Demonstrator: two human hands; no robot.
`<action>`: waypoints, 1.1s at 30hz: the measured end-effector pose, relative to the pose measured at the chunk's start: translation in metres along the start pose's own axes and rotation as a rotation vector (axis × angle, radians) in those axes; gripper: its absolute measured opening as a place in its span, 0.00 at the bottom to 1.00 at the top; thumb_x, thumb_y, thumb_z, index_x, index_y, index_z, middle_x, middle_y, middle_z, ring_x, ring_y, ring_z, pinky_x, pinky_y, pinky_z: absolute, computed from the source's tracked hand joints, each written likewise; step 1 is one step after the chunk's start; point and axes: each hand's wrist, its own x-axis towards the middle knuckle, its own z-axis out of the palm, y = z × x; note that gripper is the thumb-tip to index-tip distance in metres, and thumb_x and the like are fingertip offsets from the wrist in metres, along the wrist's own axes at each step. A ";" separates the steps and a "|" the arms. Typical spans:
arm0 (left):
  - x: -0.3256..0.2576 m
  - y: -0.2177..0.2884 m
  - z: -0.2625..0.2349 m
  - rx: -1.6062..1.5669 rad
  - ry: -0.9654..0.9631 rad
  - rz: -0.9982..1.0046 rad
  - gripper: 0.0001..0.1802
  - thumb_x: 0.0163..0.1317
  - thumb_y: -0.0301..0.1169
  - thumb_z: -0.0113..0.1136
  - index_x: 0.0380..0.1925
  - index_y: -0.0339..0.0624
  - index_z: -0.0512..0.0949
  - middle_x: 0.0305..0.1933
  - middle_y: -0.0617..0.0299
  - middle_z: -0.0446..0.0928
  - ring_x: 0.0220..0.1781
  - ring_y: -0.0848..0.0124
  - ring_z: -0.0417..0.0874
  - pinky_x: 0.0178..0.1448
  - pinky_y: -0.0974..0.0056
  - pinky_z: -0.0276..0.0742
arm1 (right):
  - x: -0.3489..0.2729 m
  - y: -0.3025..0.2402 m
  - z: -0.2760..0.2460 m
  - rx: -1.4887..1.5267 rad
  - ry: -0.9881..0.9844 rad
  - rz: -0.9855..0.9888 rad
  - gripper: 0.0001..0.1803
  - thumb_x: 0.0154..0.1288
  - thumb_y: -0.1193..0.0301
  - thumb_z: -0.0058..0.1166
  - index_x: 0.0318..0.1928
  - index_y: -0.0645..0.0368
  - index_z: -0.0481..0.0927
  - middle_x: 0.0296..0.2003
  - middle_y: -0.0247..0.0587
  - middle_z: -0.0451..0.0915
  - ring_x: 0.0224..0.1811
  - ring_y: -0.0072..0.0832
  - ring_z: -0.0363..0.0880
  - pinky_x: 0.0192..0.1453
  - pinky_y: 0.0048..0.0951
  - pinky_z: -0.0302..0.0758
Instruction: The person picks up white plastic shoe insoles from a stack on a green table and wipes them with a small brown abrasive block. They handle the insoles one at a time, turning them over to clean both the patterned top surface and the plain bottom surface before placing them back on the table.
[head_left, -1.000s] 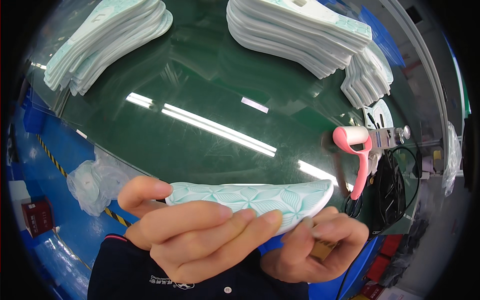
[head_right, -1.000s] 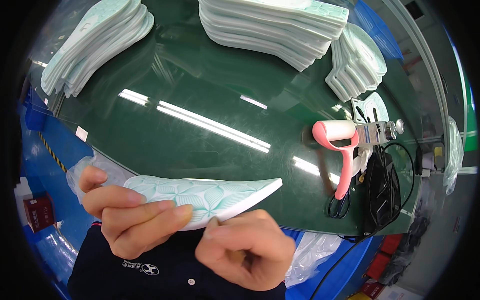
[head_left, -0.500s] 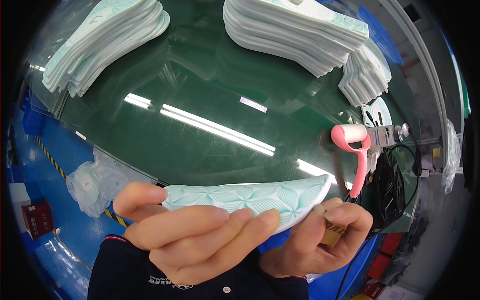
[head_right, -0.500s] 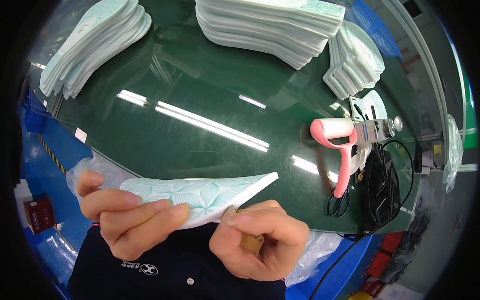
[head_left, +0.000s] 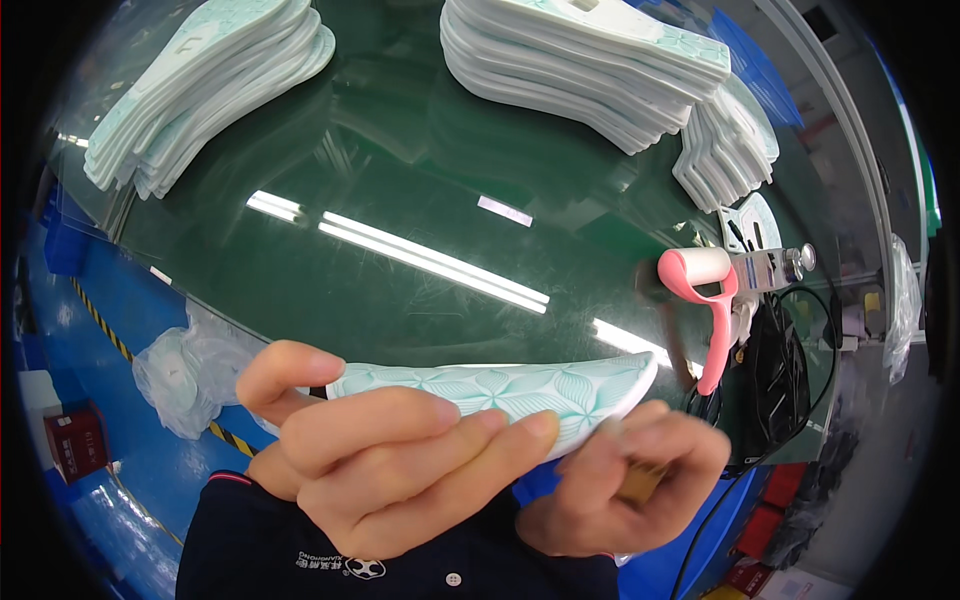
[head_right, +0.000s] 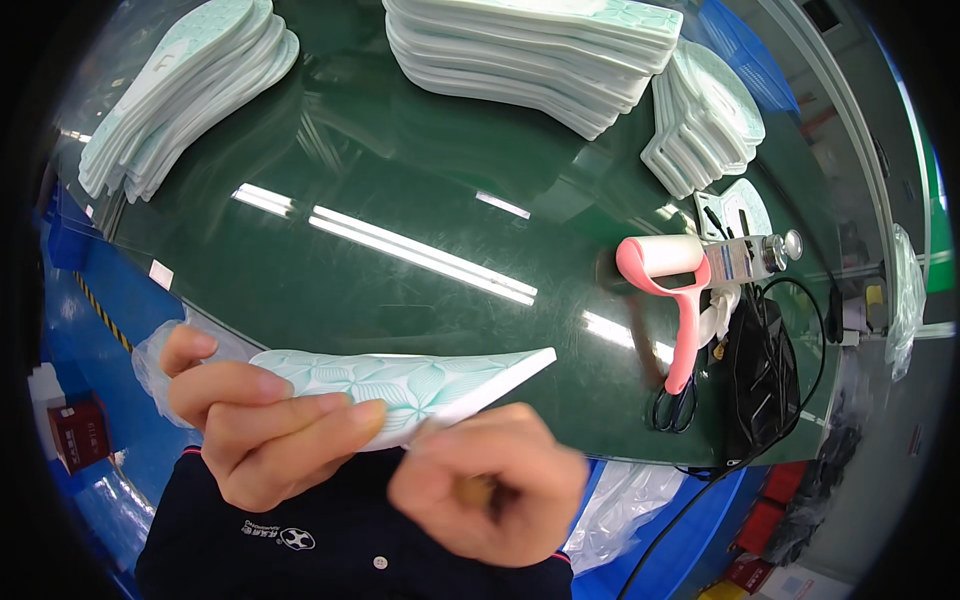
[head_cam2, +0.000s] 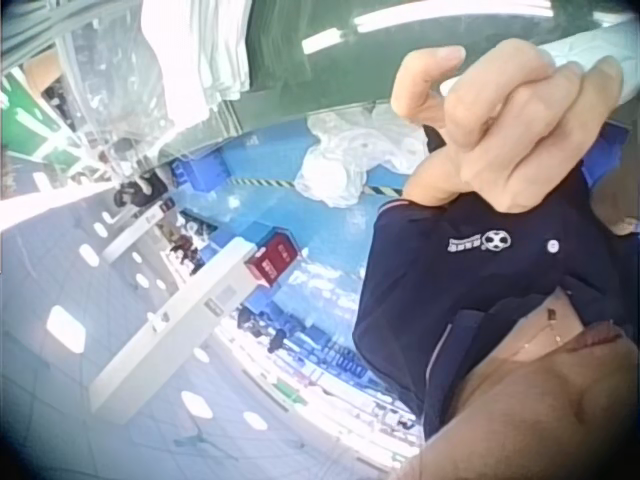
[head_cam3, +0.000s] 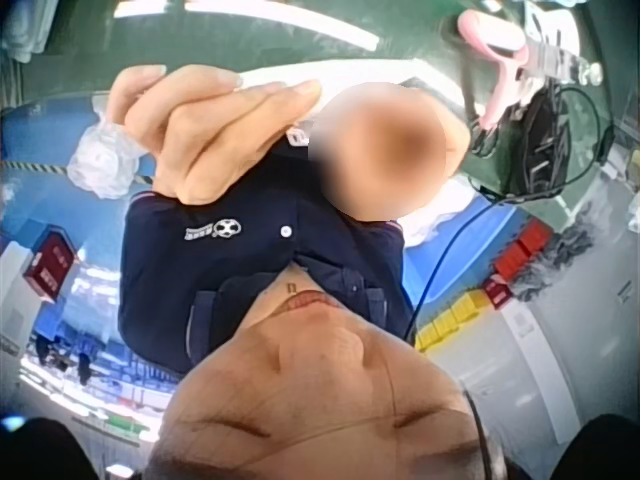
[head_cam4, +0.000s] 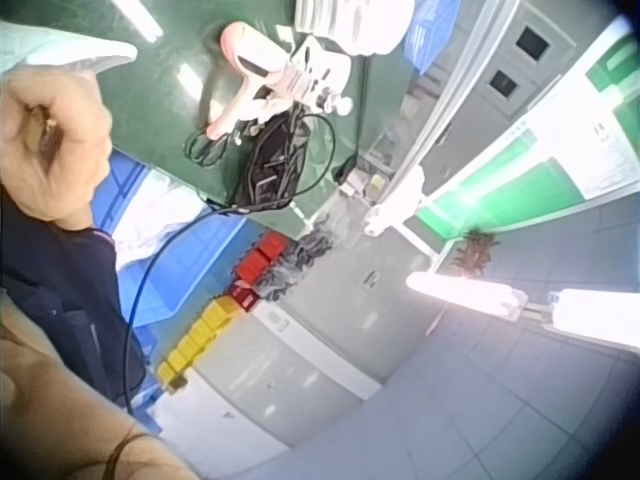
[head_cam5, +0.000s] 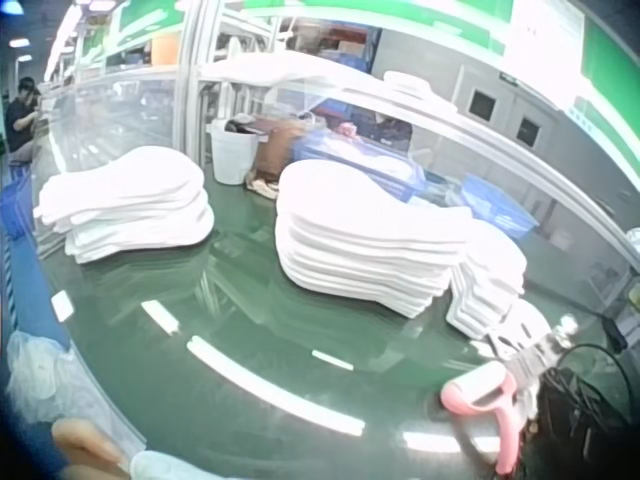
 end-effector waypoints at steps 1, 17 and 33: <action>0.001 -0.001 -0.003 0.001 -0.048 0.009 0.09 0.38 0.42 0.62 0.24 0.60 0.80 0.22 0.82 0.69 0.36 0.79 0.66 0.52 0.60 0.56 | 0.001 0.000 -0.002 0.023 -0.020 -0.001 0.16 0.40 0.87 0.60 0.33 0.66 0.73 0.21 0.41 0.76 0.18 0.20 0.71 0.24 0.15 0.66; -0.001 0.003 0.009 -0.017 0.076 -0.034 0.09 0.35 0.42 0.61 0.21 0.59 0.80 0.20 0.82 0.68 0.33 0.79 0.66 0.49 0.61 0.57 | 0.000 0.000 -0.003 0.005 0.016 0.096 0.14 0.41 0.88 0.58 0.31 0.64 0.74 0.23 0.42 0.75 0.21 0.22 0.73 0.25 0.16 0.67; -0.005 0.000 0.006 -0.029 0.042 -0.080 0.08 0.37 0.43 0.59 0.21 0.61 0.80 0.20 0.82 0.68 0.34 0.78 0.65 0.49 0.61 0.57 | 0.005 0.006 -0.008 -0.080 0.068 -0.001 0.17 0.45 0.84 0.57 0.36 0.63 0.68 0.19 0.38 0.72 0.17 0.20 0.70 0.21 0.14 0.65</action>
